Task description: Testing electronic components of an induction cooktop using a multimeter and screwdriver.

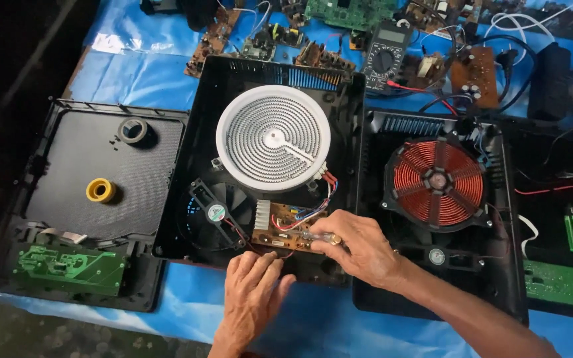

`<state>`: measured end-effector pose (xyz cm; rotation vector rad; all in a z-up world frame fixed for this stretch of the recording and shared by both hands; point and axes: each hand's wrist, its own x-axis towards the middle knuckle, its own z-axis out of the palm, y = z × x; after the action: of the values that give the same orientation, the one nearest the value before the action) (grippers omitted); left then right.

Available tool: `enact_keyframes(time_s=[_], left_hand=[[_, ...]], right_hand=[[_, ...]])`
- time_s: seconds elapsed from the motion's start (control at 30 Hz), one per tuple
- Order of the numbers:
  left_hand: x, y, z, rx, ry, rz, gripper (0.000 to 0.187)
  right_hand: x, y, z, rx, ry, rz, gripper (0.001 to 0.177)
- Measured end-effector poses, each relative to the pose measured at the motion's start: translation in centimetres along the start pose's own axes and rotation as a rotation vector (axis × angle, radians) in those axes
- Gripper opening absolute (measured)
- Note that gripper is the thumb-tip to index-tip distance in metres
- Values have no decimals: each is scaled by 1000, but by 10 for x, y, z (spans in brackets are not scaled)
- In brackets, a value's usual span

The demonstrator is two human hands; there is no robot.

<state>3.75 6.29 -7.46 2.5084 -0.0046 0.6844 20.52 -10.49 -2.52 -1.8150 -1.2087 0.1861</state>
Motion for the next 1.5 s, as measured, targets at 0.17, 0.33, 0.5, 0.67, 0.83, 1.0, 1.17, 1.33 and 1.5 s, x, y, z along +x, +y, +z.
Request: enact_keyframes(time_s=[0.17,0.33,0.5,0.67,0.83,1.0,1.17,1.33,1.5], left_hand=[[1,1,-1,-13,4,11,25],[-1,-1,0,10,16,29,26],[-3,0,2,23,15,34,30],[-5,1,4,28,14,-28,35],[-18,7,11,-4,151,19,33],[-33,19,21,-2,228,78,23],[-26,27,19,-1,270,20,18],[-24,27,17,-7,261,17,18],[-27,26,18,-15,224,6,18]], right_hand=[[0,6,4,-25,78,2,23],[-1,12,11,-58,153,36,22],[-1,2,-6,-46,188,60,22],[-1,-14,-42,-11,157,28,13],[4,-20,-37,-29,-2,-148,17],[1,-9,-30,-99,-71,-181,20],[1,-9,-31,-151,-52,-229,19],[0,-10,-32,-152,-34,-228,17],[-1,-6,-33,-155,-23,-219,17]])
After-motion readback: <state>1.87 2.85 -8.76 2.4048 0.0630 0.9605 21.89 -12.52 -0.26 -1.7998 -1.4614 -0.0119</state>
